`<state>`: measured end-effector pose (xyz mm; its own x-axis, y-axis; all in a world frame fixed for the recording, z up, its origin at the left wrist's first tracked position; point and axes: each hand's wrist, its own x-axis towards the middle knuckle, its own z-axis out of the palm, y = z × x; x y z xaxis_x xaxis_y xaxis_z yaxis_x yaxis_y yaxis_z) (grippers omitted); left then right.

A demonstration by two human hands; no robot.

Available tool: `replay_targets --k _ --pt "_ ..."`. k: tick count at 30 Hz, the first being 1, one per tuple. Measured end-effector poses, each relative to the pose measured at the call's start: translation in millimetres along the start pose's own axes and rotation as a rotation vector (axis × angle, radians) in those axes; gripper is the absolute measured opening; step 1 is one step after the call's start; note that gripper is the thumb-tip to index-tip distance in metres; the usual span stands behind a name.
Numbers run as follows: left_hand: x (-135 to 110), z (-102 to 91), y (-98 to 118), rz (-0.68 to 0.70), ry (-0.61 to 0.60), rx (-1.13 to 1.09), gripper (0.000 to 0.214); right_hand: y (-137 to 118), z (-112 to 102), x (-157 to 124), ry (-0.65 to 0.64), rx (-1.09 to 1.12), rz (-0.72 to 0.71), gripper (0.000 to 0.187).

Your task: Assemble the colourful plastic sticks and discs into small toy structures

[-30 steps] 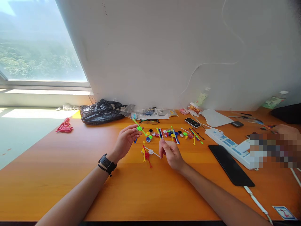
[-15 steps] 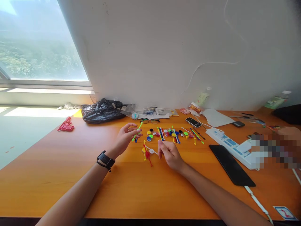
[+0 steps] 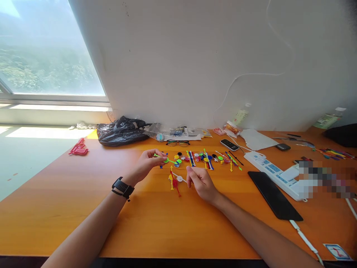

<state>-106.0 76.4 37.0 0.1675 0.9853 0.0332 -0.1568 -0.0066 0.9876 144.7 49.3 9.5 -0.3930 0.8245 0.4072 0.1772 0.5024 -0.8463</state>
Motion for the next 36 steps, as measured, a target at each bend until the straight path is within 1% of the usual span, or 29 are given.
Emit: replay_targets --k 3,5,8,10,13,14,17,18,20,22,24,27,29,33,36 --pt "-2.2 -2.8 6.0 -0.029 -0.024 0.046 0.037 0.8 0.1 -0.1 -0.006 -0.005 -0.002 0.064" --pt "-4.7 -4.0 10.3 -0.053 -0.055 0.147 0.033 2.0 0.3 0.0 -0.015 -0.016 -0.010 0.064" --pt "-7.2 -5.4 12.9 -0.109 -0.141 0.298 0.027 3.4 0.4 0.8 -0.015 -0.092 -0.037 0.060" --pt "-7.4 -6.7 11.8 -0.141 -0.200 0.368 0.025 3.1 0.0 1.6 -0.004 -0.198 -0.057 0.050" --pt "-6.1 -10.0 7.8 -0.148 -0.251 0.432 0.022 1.1 -1.0 2.5 -0.029 -0.345 -0.061 0.017" --pt "-5.4 -11.6 6.1 -0.147 -0.263 0.445 0.023 0.3 -1.2 2.6 -0.052 -0.372 -0.053 0.013" --pt "-2.3 -17.0 0.3 -0.136 -0.298 0.489 0.027 -0.8 -0.6 2.0 -0.129 -0.402 -0.017 0.038" --pt "-1.1 -18.5 -1.7 -0.119 -0.311 0.516 0.028 -0.7 -0.1 1.6 -0.151 -0.400 -0.008 0.043" --pt "1.0 -20.5 -4.8 -0.064 -0.327 0.590 0.030 0.0 1.2 1.0 -0.178 -0.391 0.007 0.045" --pt "2.0 -20.6 -5.7 -0.005 -0.329 0.668 0.031 1.0 2.4 0.6 -0.190 -0.376 0.014 0.041" --pt "1.3 -19.3 -3.7 0.024 -0.347 0.729 0.032 1.9 3.1 0.3 -0.199 -0.350 0.014 0.034" --pt "-1.7 -16.6 2.0 0.018 -0.425 0.788 0.032 3.1 4.0 0.0 -0.209 -0.298 0.003 0.027" --pt "-3.5 -15.2 4.7 0.009 -0.455 0.805 0.032 3.7 4.7 -0.1 -0.212 -0.272 -0.006 0.024" --pt "-4.4 -13.7 5.0 0.012 -0.468 0.810 0.031 4.6 6.1 0.1 -0.213 -0.253 -0.032 0.015" --pt "-4.2 -12.6 2.7 0.010 -0.455 0.810 0.033 6.1 7.5 0.2 -0.201 -0.258 -0.039 0.011"
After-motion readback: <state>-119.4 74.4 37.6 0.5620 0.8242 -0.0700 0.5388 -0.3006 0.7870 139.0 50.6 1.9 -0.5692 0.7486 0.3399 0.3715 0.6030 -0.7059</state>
